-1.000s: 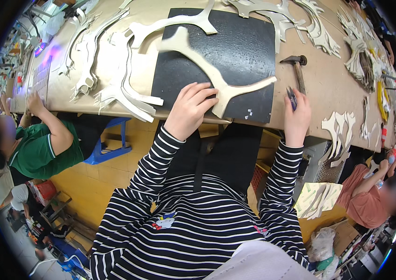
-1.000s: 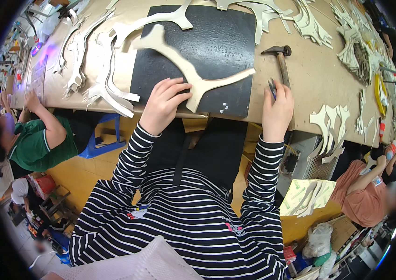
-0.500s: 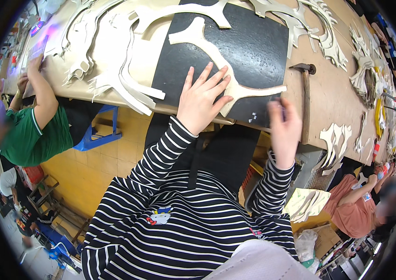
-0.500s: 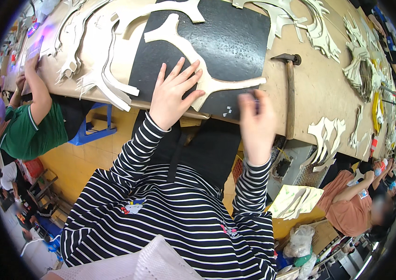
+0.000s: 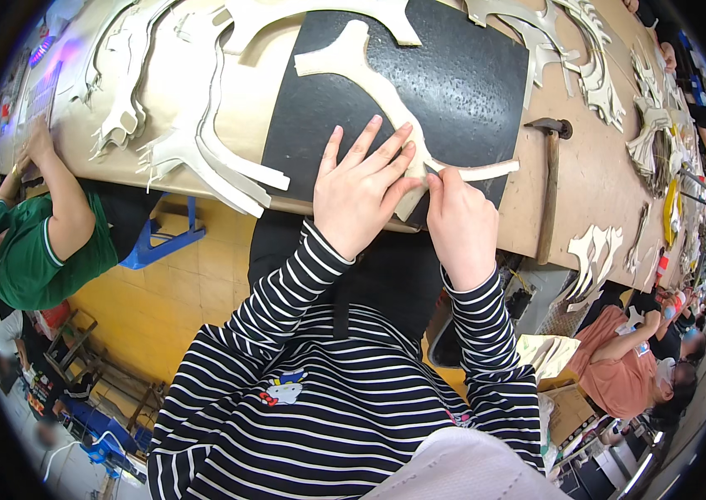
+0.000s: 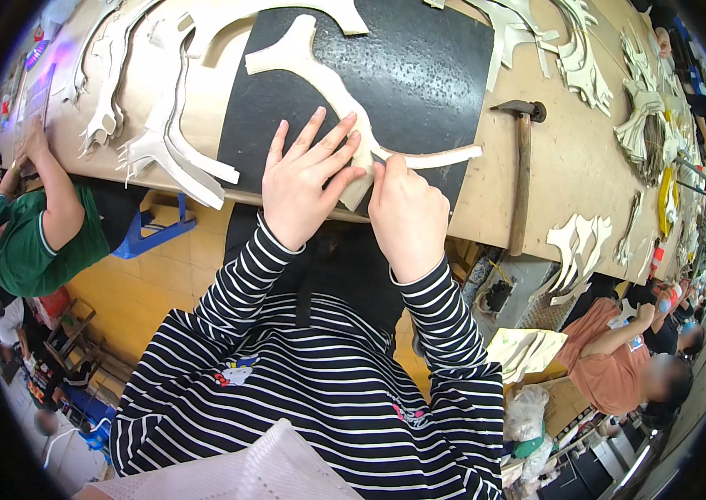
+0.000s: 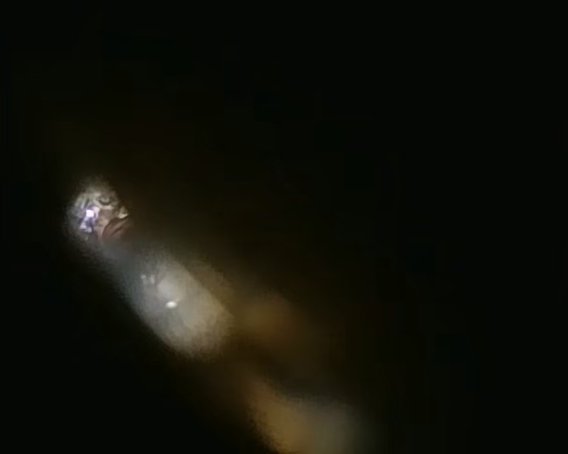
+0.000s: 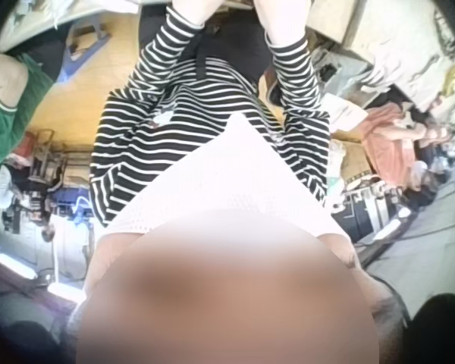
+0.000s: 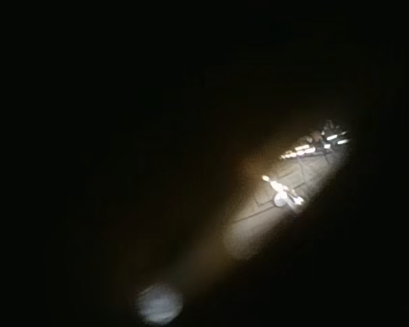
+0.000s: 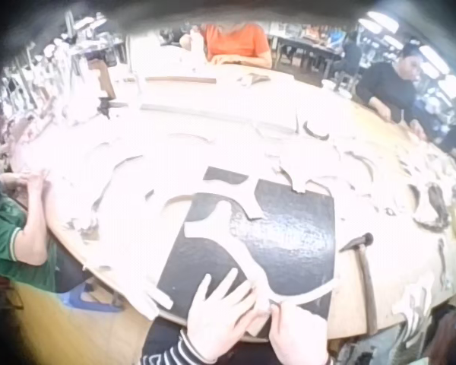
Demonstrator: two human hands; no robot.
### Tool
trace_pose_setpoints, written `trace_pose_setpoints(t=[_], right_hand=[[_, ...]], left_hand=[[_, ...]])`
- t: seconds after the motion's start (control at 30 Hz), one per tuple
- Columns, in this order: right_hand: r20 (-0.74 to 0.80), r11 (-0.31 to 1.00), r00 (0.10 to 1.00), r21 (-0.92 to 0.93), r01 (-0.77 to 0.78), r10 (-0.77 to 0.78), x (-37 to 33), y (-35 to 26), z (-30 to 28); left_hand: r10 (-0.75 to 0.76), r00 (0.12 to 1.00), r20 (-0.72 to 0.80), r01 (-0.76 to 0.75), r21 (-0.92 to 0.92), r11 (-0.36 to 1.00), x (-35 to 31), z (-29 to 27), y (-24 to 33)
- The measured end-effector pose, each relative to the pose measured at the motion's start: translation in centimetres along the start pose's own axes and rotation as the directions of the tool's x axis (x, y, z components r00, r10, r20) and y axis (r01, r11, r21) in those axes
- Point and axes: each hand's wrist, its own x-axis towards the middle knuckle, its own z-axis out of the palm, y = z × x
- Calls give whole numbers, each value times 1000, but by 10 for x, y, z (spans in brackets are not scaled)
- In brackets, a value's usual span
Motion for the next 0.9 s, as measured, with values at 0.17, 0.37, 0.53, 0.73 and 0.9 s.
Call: trace_pose_setpoints(t=[0.17, 0.37, 0.53, 0.73, 0.9], right_hand=[[31, 993, 994, -49, -103, 105, -1, -9, 0], [-5, 991, 991, -35, -132, 132, -3, -14, 4], [0, 990, 993, -78, -113, 114, -4, -15, 5], [25, 986, 998, 155, -59, 56, 0, 1, 0], [-17, 998, 998, -20, -57, 57, -3, -5, 7]], left_hand=[[-114, 990, -80, 113, -15, 993, 4, 2, 9], [-226, 968, -110, 223, -37, 974, 7, 3, 15], [-251, 964, -88, 247, -50, 968, 8, 2, 15], [-252, 962, -106, 246, -66, 967, 9, 4, 10], [-253, 957, -145, 243, -84, 966, 8, 6, 10]])
